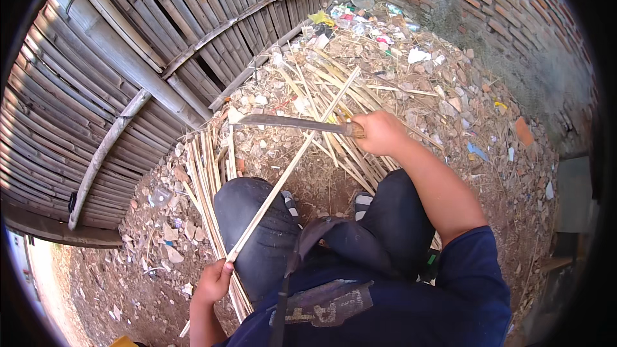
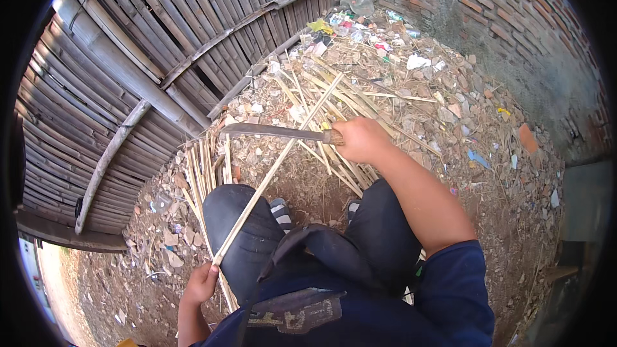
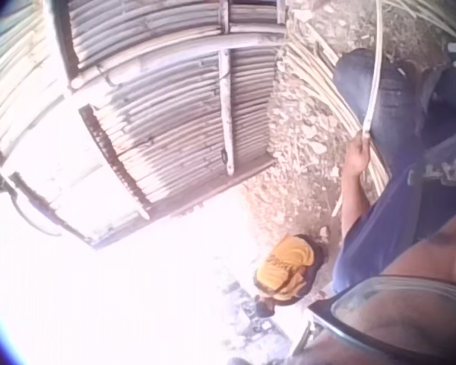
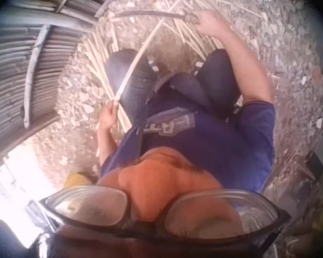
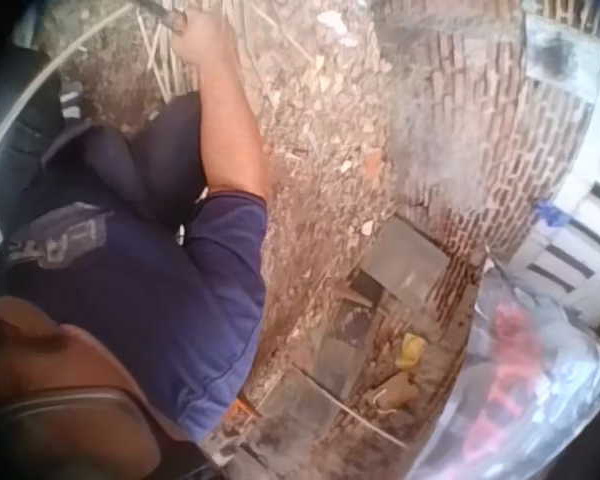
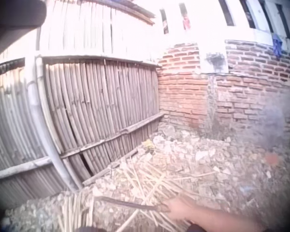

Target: The person strips the outer layer from a thin bamboo pole using a large knife while sitting on the ground near a pile of bamboo shavings and debris.

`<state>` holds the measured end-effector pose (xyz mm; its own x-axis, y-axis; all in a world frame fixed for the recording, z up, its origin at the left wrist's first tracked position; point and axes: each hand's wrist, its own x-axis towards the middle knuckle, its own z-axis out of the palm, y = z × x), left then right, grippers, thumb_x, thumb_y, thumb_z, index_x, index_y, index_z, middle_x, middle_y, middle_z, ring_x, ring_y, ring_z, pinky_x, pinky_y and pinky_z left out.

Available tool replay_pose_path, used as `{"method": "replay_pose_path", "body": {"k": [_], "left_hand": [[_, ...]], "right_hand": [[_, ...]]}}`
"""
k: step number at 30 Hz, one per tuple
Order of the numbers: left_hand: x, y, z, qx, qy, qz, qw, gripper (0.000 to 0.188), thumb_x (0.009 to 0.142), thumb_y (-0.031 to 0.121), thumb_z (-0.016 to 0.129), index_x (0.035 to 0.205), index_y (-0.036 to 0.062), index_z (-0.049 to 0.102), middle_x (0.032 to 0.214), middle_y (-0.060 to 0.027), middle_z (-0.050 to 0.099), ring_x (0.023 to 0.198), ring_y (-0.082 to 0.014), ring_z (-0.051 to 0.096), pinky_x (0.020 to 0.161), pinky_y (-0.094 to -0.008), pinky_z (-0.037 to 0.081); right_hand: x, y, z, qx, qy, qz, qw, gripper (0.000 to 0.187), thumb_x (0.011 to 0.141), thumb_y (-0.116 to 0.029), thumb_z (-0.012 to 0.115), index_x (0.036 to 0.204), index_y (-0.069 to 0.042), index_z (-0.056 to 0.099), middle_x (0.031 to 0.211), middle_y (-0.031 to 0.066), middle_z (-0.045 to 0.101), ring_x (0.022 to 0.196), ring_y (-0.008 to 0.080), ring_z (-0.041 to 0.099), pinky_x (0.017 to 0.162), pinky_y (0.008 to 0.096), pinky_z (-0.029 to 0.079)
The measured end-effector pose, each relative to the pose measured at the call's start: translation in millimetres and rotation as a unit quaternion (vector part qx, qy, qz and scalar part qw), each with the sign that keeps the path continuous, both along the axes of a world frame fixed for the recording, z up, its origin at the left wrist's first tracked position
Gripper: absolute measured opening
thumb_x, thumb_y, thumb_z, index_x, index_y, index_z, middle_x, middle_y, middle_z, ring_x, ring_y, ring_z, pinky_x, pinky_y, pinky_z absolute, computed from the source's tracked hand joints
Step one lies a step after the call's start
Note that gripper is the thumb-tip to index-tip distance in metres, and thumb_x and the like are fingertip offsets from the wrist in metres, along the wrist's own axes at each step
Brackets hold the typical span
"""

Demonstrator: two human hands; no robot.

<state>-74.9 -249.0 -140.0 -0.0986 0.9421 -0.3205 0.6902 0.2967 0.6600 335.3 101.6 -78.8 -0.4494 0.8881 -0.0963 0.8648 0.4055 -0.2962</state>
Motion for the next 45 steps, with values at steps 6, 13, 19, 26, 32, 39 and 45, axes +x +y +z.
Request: {"method": "replay_pose_path", "body": {"k": [6, 13, 19, 26, 32, 39, 45], "left_hand": [[26.3, -1.3, -8.1, 0.093, 0.041, 0.062, 0.993, 0.040, 0.106, 0.034, 0.054, 0.084, 0.0005, 0.058, 0.063, -0.0166, 0.056, 0.056, -0.0308, 0.056, 0.056, -0.0428, 0.044], [36.3, -15.3, -41.0, 0.138, 0.189, 0.102, 0.967, 0.028, 0.104, 0.028, 0.052, 0.091, 0.0033, 0.056, 0.068, -0.0252, 0.060, 0.063, -0.0493, 0.062, 0.056, -0.0573, 0.047], [25.7, -11.3, -31.5, 0.127, 0.194, 0.080, 0.969, 0.030, 0.104, 0.031, 0.052, 0.090, 0.0044, 0.054, 0.068, -0.0253, 0.061, 0.062, -0.0492, 0.062, 0.056, -0.0591, 0.048], [22.7, -2.0, -33.3, 0.100, 0.242, 0.071, 0.962, 0.032, 0.103, 0.034, 0.055, 0.091, 0.0042, 0.055, 0.067, -0.0248, 0.062, 0.063, -0.0489, 0.063, 0.057, -0.0586, 0.049], [21.8, -5.4, -40.9, 0.135, 0.196, 0.087, 0.967, 0.034, 0.103, 0.033, 0.056, 0.087, 0.0037, 0.053, 0.065, -0.0250, 0.061, 0.062, -0.0495, 0.062, 0.057, -0.0585, 0.048], [26.7, -12.0, -31.1, 0.100, 0.207, 0.090, 0.969, 0.035, 0.103, 0.035, 0.055, 0.087, 0.0042, 0.055, 0.065, -0.0269, 0.062, 0.064, -0.0506, 0.063, 0.059, -0.0593, 0.049], [16.2, 5.9, -37.3, 0.108, 0.230, 0.074, 0.964, 0.034, 0.101, 0.036, 0.058, 0.087, 0.0050, 0.056, 0.065, -0.0257, 0.062, 0.063, -0.0494, 0.064, 0.057, -0.0581, 0.050]], "right_hand": [[-33.5, -12.2, -2.8, 0.025, 0.054, 0.053, 0.997, 0.020, 0.074, -0.022, 0.071, 0.089, -0.009, 0.069, 0.078, 0.0182, 0.070, 0.078, 0.0408, 0.069, 0.072, 0.0515, 0.055], [-61.1, -14.5, -27.3, -0.068, 0.025, 0.066, 0.995, 0.024, 0.075, -0.023, 0.070, 0.095, -0.011, 0.071, 0.088, 0.0180, 0.073, 0.089, 0.0381, 0.071, 0.081, 0.0494, 0.056], [-78.8, -35.6, 6.1, -0.045, -0.012, 0.110, 0.993, 0.023, 0.075, -0.022, 0.069, 0.095, -0.010, 0.072, 0.087, 0.0163, 0.073, 0.087, 0.0379, 0.071, 0.080, 0.0491, 0.056], [-55.2, 7.5, -17.9, -0.025, 0.035, -0.010, 0.999, 0.022, 0.079, -0.021, 0.069, 0.099, -0.011, 0.072, 0.084, 0.0186, 0.072, 0.087, 0.0380, 0.072, 0.080, 0.0503, 0.056], [-69.8, -11.2, -17.6, -0.023, 0.015, 0.091, 0.996, 0.019, 0.078, -0.019, 0.067, 0.094, -0.009, 0.070, 0.083, 0.0181, 0.072, 0.082, 0.0391, 0.071, 0.075, 0.0490, 0.056], [-75.3, -16.1, -21.5, -0.002, 0.060, 0.051, 0.997, 0.021, 0.077, -0.022, 0.067, 0.093, -0.009, 0.070, 0.085, 0.0193, 0.072, 0.085, 0.0418, 0.070, 0.079, 0.0494, 0.056], [-36.0, 32.8, -48.3, -0.079, 0.099, -0.065, 0.990, 0.027, 0.077, -0.017, 0.067, 0.102, -0.010, 0.073, 0.086, 0.0222, 0.071, 0.087, 0.0402, 0.071, 0.081, 0.0497, 0.057]]}}
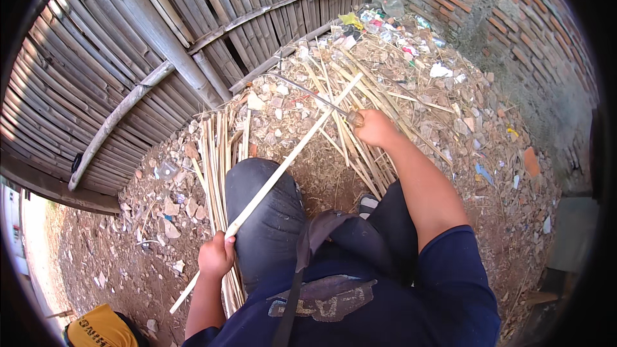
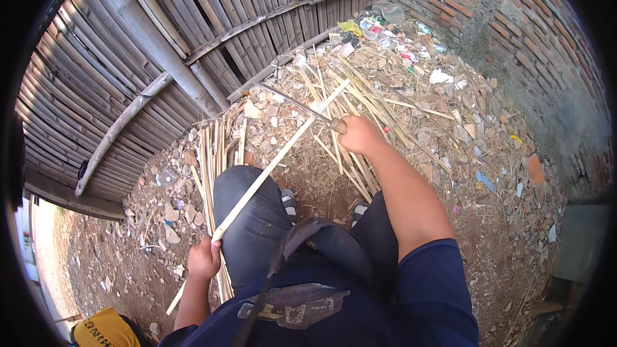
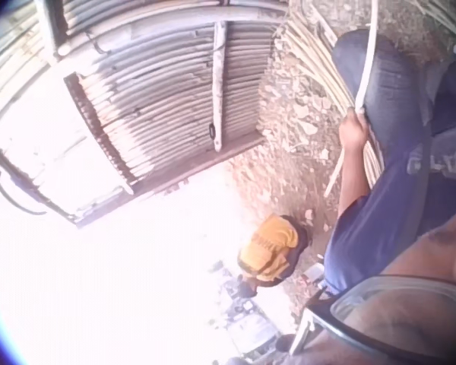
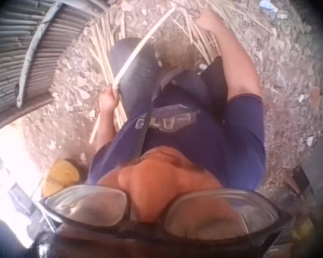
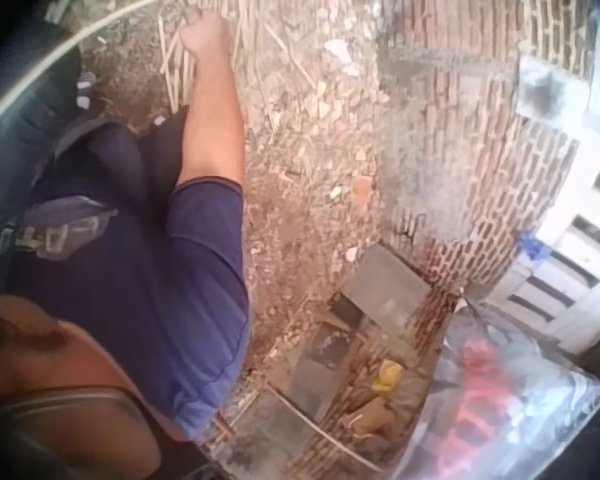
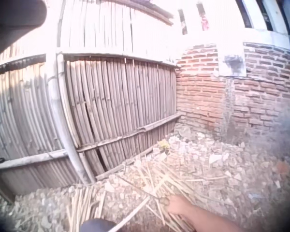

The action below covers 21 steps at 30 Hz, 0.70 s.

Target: The person strips the outer layer from a thin bamboo pole using a large knife while sitting on the ground near a pile of bamboo shavings and debris.

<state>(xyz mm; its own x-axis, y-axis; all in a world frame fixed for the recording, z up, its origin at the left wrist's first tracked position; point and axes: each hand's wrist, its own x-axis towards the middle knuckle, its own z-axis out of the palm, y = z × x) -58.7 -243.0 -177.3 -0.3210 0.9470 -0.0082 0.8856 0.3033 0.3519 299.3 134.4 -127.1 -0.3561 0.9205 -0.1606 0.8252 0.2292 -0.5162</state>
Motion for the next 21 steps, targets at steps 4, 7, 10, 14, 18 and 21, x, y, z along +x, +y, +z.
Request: {"method": "replay_pose_path", "body": {"k": [4, 7, 10, 14, 18, 21], "left_hand": [[1.4, -15.4, 8.9, -0.003, 0.005, 0.002, 1.000, 0.033, 0.102, 0.035, 0.057, 0.088, 0.0047, 0.056, 0.066, -0.0261, 0.062, 0.063, -0.0494, 0.063, 0.058, -0.0584, 0.050], [-5.3, -15.9, -5.0, 0.033, -0.017, -0.026, 0.999, 0.031, 0.102, 0.031, 0.056, 0.086, 0.0046, 0.054, 0.064, -0.0255, 0.061, 0.061, -0.0486, 0.063, 0.056, -0.0573, 0.049], [-3.7, -0.2, -1.4, 0.011, 0.022, -0.022, 0.999, 0.032, 0.101, 0.033, 0.059, 0.086, 0.0051, 0.054, 0.064, -0.0243, 0.062, 0.061, -0.0483, 0.063, 0.056, -0.0577, 0.049], [-3.7, -16.0, 2.4, 0.012, 0.021, -0.013, 1.000, 0.031, 0.101, 0.033, 0.058, 0.088, 0.0054, 0.056, 0.066, -0.0256, 0.062, 0.063, -0.0494, 0.063, 0.057, -0.0580, 0.049], [-4.6, -17.7, -13.7, 0.012, -0.019, -0.017, 1.000, 0.029, 0.103, 0.029, 0.056, 0.088, 0.0044, 0.055, 0.066, -0.0261, 0.061, 0.062, -0.0495, 0.062, 0.055, -0.0580, 0.048], [-5.1, -5.9, 3.1, 0.024, 0.014, -0.025, 0.999, 0.030, 0.102, 0.030, 0.057, 0.088, 0.0040, 0.056, 0.066, -0.0257, 0.062, 0.061, -0.0502, 0.062, 0.056, -0.0582, 0.048]], "right_hand": [[-16.5, -26.4, 29.8, 0.078, -0.012, 0.047, 0.996, 0.020, 0.078, -0.018, 0.066, 0.095, -0.010, 0.071, 0.086, 0.0194, 0.072, 0.086, 0.0393, 0.071, 0.079, 0.0493, 0.056], [-10.7, -29.4, 25.5, 0.093, -0.080, 0.127, 0.984, 0.018, 0.078, -0.017, 0.066, 0.093, -0.010, 0.069, 0.087, 0.0182, 0.072, 0.086, 0.0397, 0.070, 0.079, 0.0494, 0.056], [22.7, 2.9, -20.4, 0.037, -0.020, 0.025, 0.999, 0.024, 0.077, -0.018, 0.066, 0.099, -0.009, 0.071, 0.090, 0.0199, 0.072, 0.088, 0.0408, 0.071, 0.080, 0.0496, 0.056], [-0.9, -15.0, 15.4, 0.076, -0.009, 0.021, 0.997, 0.029, 0.078, -0.020, 0.067, 0.104, -0.009, 0.071, 0.091, 0.0214, 0.072, 0.089, 0.0417, 0.071, 0.080, 0.0503, 0.056], [26.6, -3.6, -6.5, -0.002, -0.014, 0.042, 0.999, 0.025, 0.079, -0.019, 0.068, 0.101, -0.007, 0.071, 0.089, 0.0217, 0.072, 0.086, 0.0410, 0.070, 0.078, 0.0514, 0.055], [23.5, 3.9, -8.0, -0.003, -0.012, -0.006, 1.000, 0.023, 0.080, -0.019, 0.067, 0.098, -0.006, 0.071, 0.089, 0.0226, 0.072, 0.085, 0.0406, 0.070, 0.077, 0.0502, 0.055]]}}
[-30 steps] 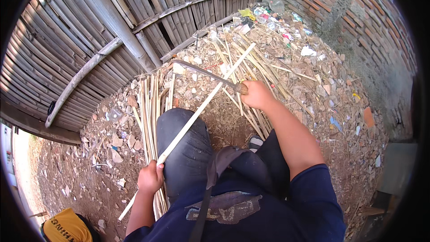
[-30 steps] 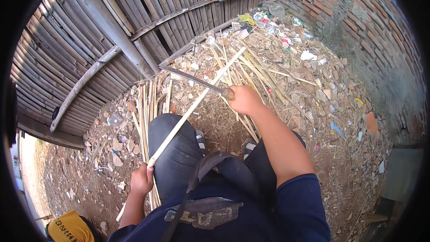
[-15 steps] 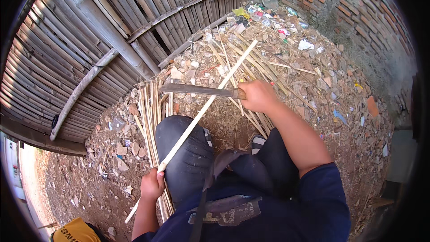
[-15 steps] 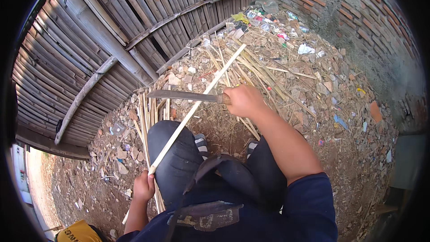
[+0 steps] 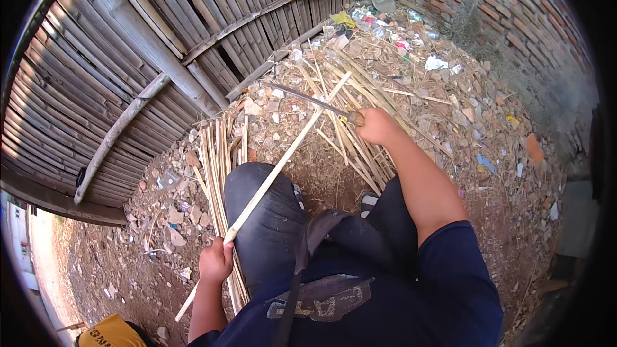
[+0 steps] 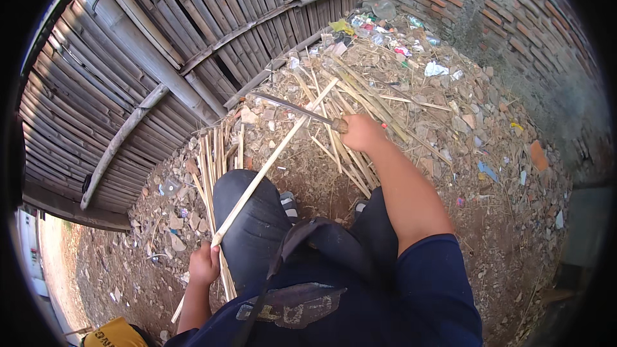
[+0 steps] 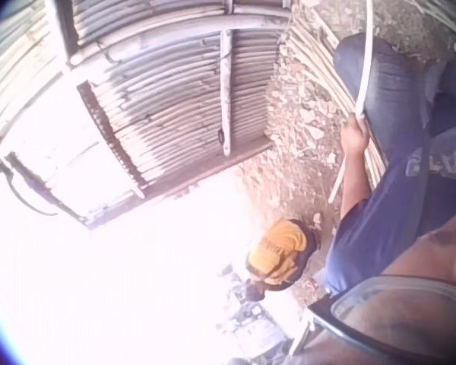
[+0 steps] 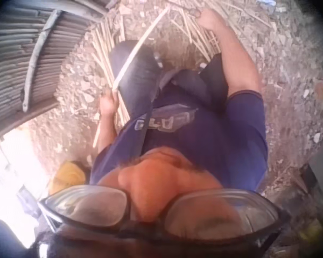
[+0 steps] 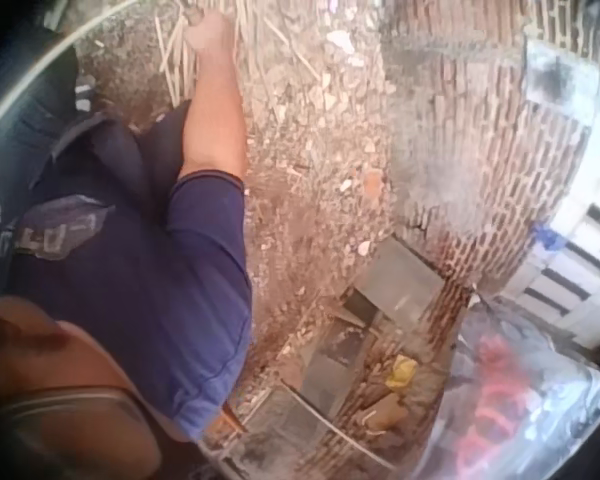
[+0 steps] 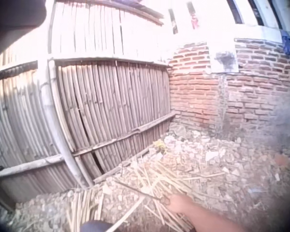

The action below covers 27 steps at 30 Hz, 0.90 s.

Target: The person strips the outer layer from a thin bamboo pole using a large knife while sitting on the ground near a pile of bamboo shavings and debris.

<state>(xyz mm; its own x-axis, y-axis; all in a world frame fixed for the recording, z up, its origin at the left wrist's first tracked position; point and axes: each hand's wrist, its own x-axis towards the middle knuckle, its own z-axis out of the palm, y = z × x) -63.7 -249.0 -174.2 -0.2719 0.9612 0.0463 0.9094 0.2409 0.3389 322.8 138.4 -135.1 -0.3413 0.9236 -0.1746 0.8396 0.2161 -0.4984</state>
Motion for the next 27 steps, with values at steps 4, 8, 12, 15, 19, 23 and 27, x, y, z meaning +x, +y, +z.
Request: {"method": "replay_pose_path", "body": {"k": [4, 8, 12, 15, 19, 23, 27], "left_hand": [[-0.3, -16.4, -3.9, -0.016, -0.022, 0.005, 1.000, 0.034, 0.105, 0.029, 0.050, 0.088, 0.0003, 0.056, 0.067, -0.0267, 0.060, 0.065, -0.0512, 0.062, 0.058, -0.0572, 0.047], [-6.8, -5.9, -12.8, -0.015, -0.038, 0.007, 0.999, 0.031, 0.103, 0.032, 0.056, 0.088, 0.0042, 0.057, 0.066, -0.0251, 0.062, 0.063, -0.0495, 0.063, 0.056, -0.0579, 0.049], [-4.8, -9.4, 13.7, -0.040, 0.019, 0.013, 0.999, 0.033, 0.102, 0.036, 0.056, 0.088, 0.0052, 0.057, 0.066, -0.0248, 0.064, 0.064, -0.0492, 0.064, 0.059, -0.0599, 0.050], [-7.3, -15.7, 4.9, -0.026, 0.002, 0.008, 1.000, 0.031, 0.102, 0.033, 0.056, 0.088, 0.0045, 0.056, 0.066, -0.0252, 0.063, 0.064, -0.0492, 0.064, 0.058, -0.0584, 0.049], [-11.6, -4.5, -7.7, -0.006, -0.009, -0.027, 1.000, 0.029, 0.102, 0.028, 0.057, 0.087, 0.0036, 0.055, 0.064, -0.0246, 0.061, 0.060, -0.0493, 0.061, 0.054, -0.0570, 0.047], [-14.2, -5.7, 14.5, -0.017, 0.014, -0.032, 0.999, 0.029, 0.101, 0.029, 0.057, 0.090, 0.0025, 0.057, 0.066, -0.0253, 0.062, 0.062, -0.0498, 0.062, 0.056, -0.0578, 0.047], [-14.7, -12.9, -3.7, -0.008, -0.020, -0.023, 1.000, 0.028, 0.102, 0.028, 0.053, 0.091, 0.0024, 0.057, 0.067, -0.0258, 0.062, 0.064, -0.0506, 0.062, 0.058, -0.0581, 0.048]], "right_hand": [[-29.0, -31.8, 29.4, 0.093, 0.083, 0.025, 0.992, 0.023, 0.080, -0.020, 0.068, 0.099, -0.008, 0.072, 0.090, 0.0222, 0.072, 0.086, 0.0402, 0.070, 0.077, 0.0486, 0.055], [-1.9, -17.7, 2.6, 0.002, -0.019, 0.025, 0.999, 0.027, 0.079, -0.018, 0.066, 0.104, -0.009, 0.073, 0.093, 0.0197, 0.073, 0.089, 0.0379, 0.071, 0.081, 0.0458, 0.057], [4.4, 1.4, 6.2, 0.094, -0.005, -0.055, 0.994, 0.024, 0.079, -0.017, 0.066, 0.101, -0.010, 0.071, 0.094, 0.0183, 0.073, 0.093, 0.0370, 0.071, 0.082, 0.0466, 0.057], [-19.2, -25.9, 36.2, 0.092, 0.000, 0.028, 0.995, 0.023, 0.079, -0.017, 0.065, 0.100, -0.010, 0.071, 0.092, 0.0185, 0.073, 0.090, 0.0399, 0.070, 0.081, 0.0470, 0.056], [26.3, 16.6, -15.2, 0.028, 0.050, -0.076, 0.996, 0.030, 0.080, -0.021, 0.068, 0.107, -0.008, 0.074, 0.096, 0.0195, 0.074, 0.088, 0.0377, 0.072, 0.079, 0.0451, 0.057], [32.4, 19.5, -10.3, 0.094, 0.100, -0.105, 0.985, 0.031, 0.080, -0.021, 0.068, 0.107, -0.006, 0.073, 0.097, 0.0200, 0.074, 0.089, 0.0371, 0.072, 0.078, 0.0463, 0.056], [-3.6, -15.9, 45.7, 0.061, -0.018, 0.045, 0.997, 0.027, 0.079, -0.018, 0.065, 0.101, -0.003, 0.069, 0.102, 0.0232, 0.072, 0.093, 0.0400, 0.070, 0.084, 0.0471, 0.055]]}}
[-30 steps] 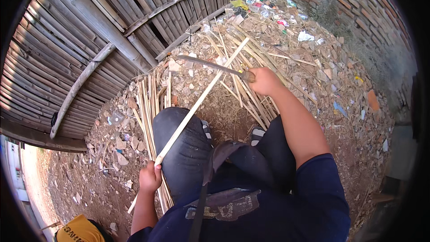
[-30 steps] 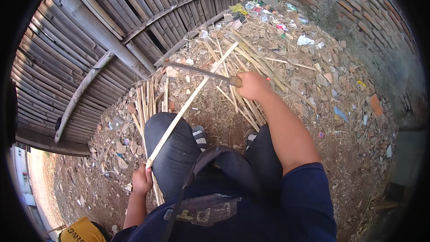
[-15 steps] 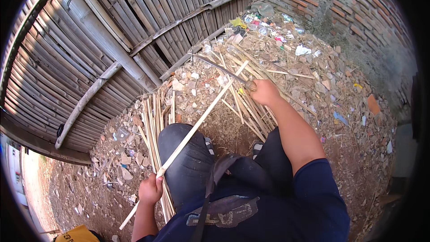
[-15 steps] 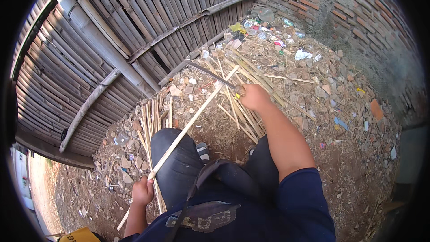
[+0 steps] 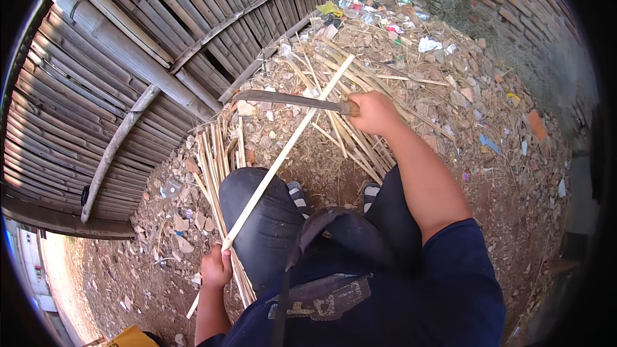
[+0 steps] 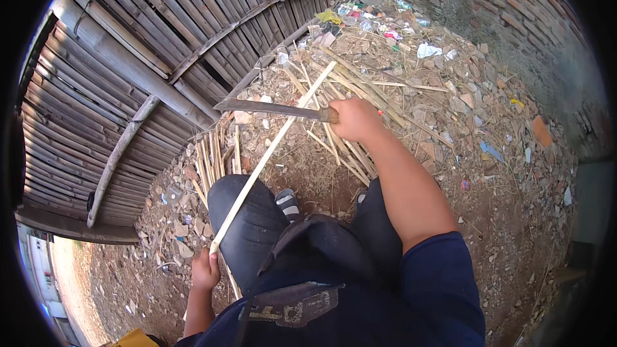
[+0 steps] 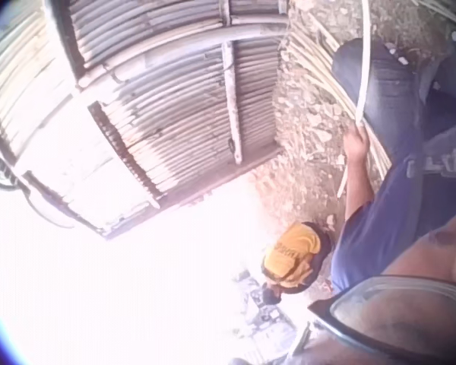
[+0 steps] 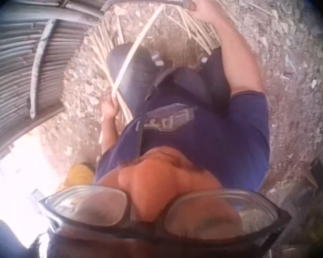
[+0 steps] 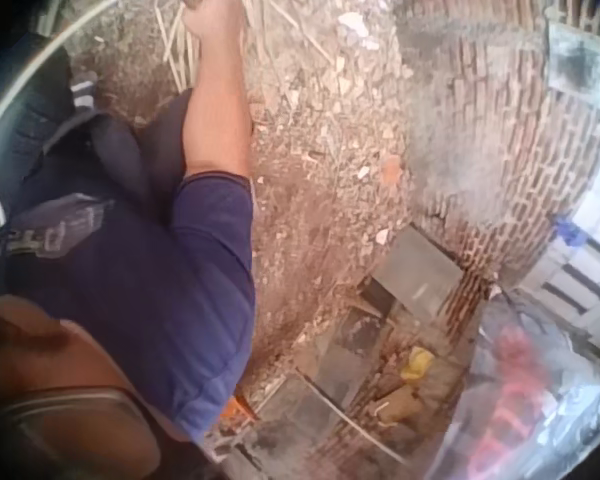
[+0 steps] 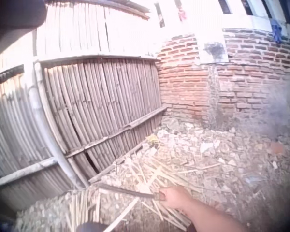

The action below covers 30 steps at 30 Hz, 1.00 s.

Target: The person strips the outer layer from a thin bamboo pole using a large knife while sitting on the ground near a pile of bamboo shavings and debris.

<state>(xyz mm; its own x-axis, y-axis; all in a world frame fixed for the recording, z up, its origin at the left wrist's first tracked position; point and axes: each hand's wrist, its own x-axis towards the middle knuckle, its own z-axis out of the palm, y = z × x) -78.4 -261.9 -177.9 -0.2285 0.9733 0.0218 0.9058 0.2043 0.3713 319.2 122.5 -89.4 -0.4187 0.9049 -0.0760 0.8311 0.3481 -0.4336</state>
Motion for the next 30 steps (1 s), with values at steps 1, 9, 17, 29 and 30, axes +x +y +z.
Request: {"method": "replay_pose_path", "body": {"k": [1, 9, 17, 29, 30], "left_hand": [[3.1, -3.1, 0.7, -0.011, -0.004, -0.005, 1.000, 0.028, 0.102, 0.028, 0.053, 0.091, 0.0024, 0.057, 0.067, -0.0258, 0.062, 0.064, -0.0506, 0.062, 0.058, -0.0581, 0.048], [5.3, 1.2, 10.6, 0.006, -0.021, -0.019, 1.000, 0.034, 0.106, 0.031, 0.049, 0.086, 0.0035, 0.053, 0.065, -0.0252, 0.060, 0.061, -0.0506, 0.061, 0.056, -0.0587, 0.045], [23.7, 8.5, 38.9, -0.040, -0.147, 0.002, 0.988, 0.039, 0.100, 0.040, 0.062, 0.093, 0.0026, 0.058, 0.064, -0.0193, 0.059, 0.062, -0.0442, 0.063, 0.056, -0.0473, 0.045], [40.7, 29.4, 59.0, -0.090, -0.152, 0.019, 0.984, 0.050, 0.110, 0.040, 0.046, 0.083, -0.0016, 0.054, 0.071, -0.0266, 0.058, 0.069, -0.0477, 0.059, 0.064, -0.0502, 0.046], [41.5, 31.3, 61.6, -0.087, -0.159, 0.019, 0.983, 0.050, 0.109, 0.040, 0.046, 0.083, -0.0016, 0.054, 0.072, -0.0277, 0.059, 0.070, -0.0491, 0.059, 0.064, -0.0507, 0.046]], "right_hand": [[11.4, 11.1, -28.4, -0.011, -0.004, -0.005, 1.000, 0.027, 0.079, -0.018, 0.065, 0.101, -0.003, 0.069, 0.102, 0.0232, 0.072, 0.093, 0.0400, 0.070, 0.084, 0.0471, 0.055], [13.9, 26.3, -39.6, 0.028, 0.122, -0.164, 0.979, 0.037, 0.079, -0.022, 0.069, 0.110, -0.003, 0.070, 0.101, 0.0216, 0.073, 0.097, 0.0380, 0.070, 0.087, 0.0460, 0.054], [21.6, 40.2, -69.5, -0.034, 0.169, -0.213, 0.962, 0.047, 0.081, -0.028, 0.076, 0.115, 0.003, 0.070, 0.097, 0.0226, 0.074, 0.093, 0.0349, 0.072, 0.086, 0.0423, 0.054], [-38.3, -35.9, -26.3, -0.003, 0.135, 0.108, 0.985, 0.024, 0.082, -0.024, 0.075, 0.097, -0.007, 0.071, 0.076, 0.0160, 0.069, 0.073, 0.0341, 0.068, 0.069, 0.0448, 0.052], [-42.4, -35.6, -37.1, 0.049, 0.106, 0.196, 0.974, 0.021, 0.081, -0.022, 0.075, 0.097, -0.008, 0.072, 0.071, 0.0145, 0.066, 0.067, 0.0328, 0.067, 0.065, 0.0456, 0.050]]}}
